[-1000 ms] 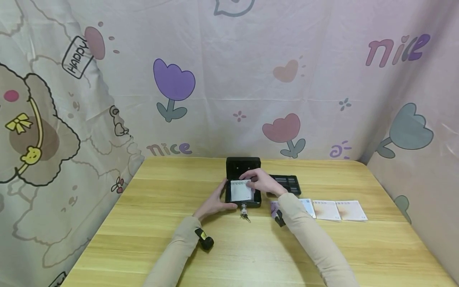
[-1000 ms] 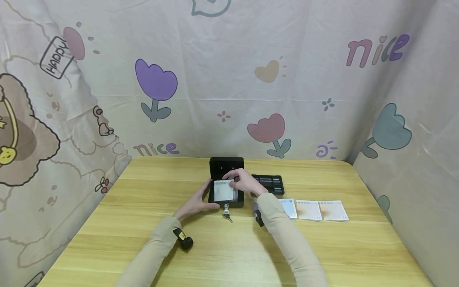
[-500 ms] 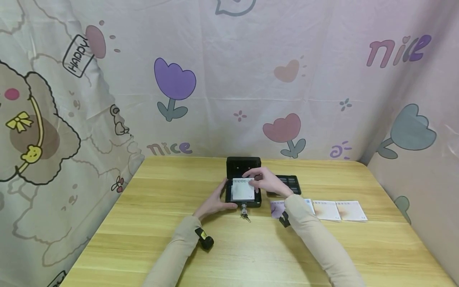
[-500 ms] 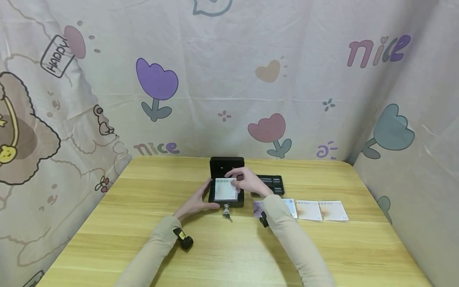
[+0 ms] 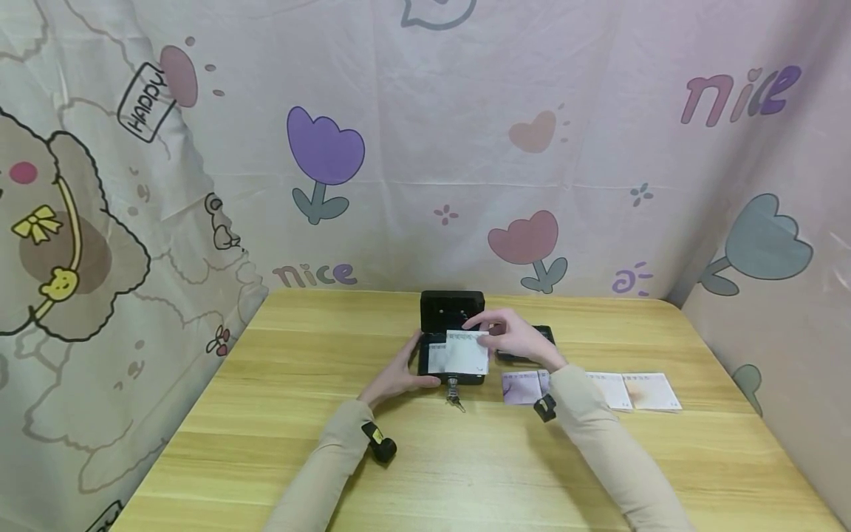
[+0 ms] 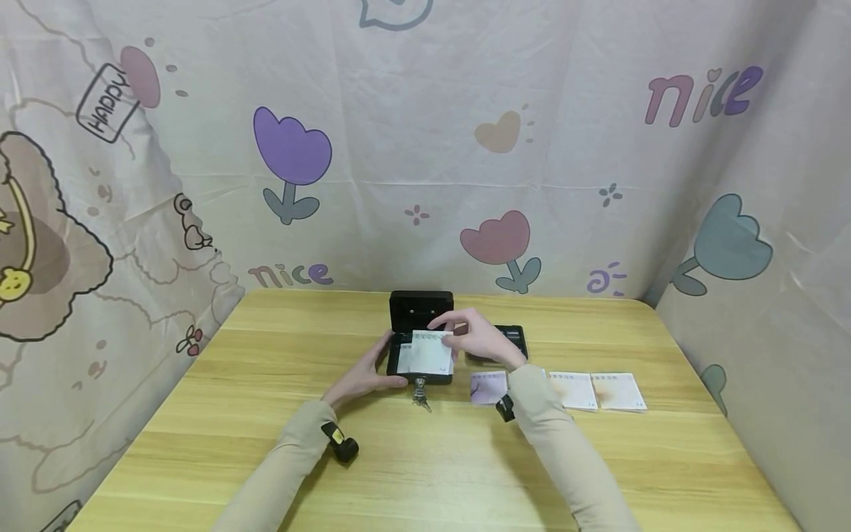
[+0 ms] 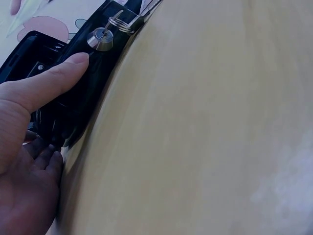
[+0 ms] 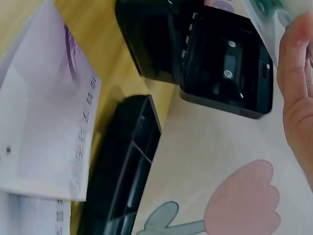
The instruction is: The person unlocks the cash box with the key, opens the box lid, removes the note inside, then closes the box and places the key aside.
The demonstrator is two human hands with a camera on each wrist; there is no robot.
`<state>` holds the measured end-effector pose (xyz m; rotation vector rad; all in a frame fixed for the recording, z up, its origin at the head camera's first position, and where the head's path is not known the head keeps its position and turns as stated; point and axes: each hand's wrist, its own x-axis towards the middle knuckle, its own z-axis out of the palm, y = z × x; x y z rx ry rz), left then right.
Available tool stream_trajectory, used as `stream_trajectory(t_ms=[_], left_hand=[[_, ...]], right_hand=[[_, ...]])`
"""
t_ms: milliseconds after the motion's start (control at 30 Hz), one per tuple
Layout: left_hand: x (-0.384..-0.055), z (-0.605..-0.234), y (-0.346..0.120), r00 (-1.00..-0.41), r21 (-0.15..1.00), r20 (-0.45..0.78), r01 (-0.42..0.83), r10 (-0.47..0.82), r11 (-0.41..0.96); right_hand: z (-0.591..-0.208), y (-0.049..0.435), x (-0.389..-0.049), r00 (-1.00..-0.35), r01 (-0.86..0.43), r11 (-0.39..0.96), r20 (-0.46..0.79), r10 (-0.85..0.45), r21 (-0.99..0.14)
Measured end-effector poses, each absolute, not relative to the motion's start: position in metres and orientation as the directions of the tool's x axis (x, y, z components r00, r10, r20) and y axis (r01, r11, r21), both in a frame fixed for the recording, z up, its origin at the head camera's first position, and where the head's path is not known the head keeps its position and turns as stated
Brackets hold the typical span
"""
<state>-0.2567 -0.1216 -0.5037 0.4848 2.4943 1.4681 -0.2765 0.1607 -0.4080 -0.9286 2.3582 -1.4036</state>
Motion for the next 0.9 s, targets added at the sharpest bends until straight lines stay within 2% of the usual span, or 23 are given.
stream_trajectory(t_ms=[267, 600, 900], left_hand=[[-0.257, -0.505, -0.122, -0.922, 0.873, 0.01, 0.197, 0.388, 0.445], [-0.257, -0.505, -0.121, -0.917, 0.876, 0.01, 0.201, 0.399, 0.438], [-0.257, -0.504, -0.121, -0.917, 0.875, 0.009, 0.201, 0.399, 0.441]], right_hand=[[-0.406, 0.177, -0.265, -0.738, -0.394, 0.315, 0.092, -0.669, -0.863], [-0.418, 0.204, -0.247, -0.76, -0.366, 0.344, 0.064, -0.647, -0.865], [-0.432, 0.229, -0.233, -0.75, -0.344, 0.353, 0.029, -0.661, -0.87]])
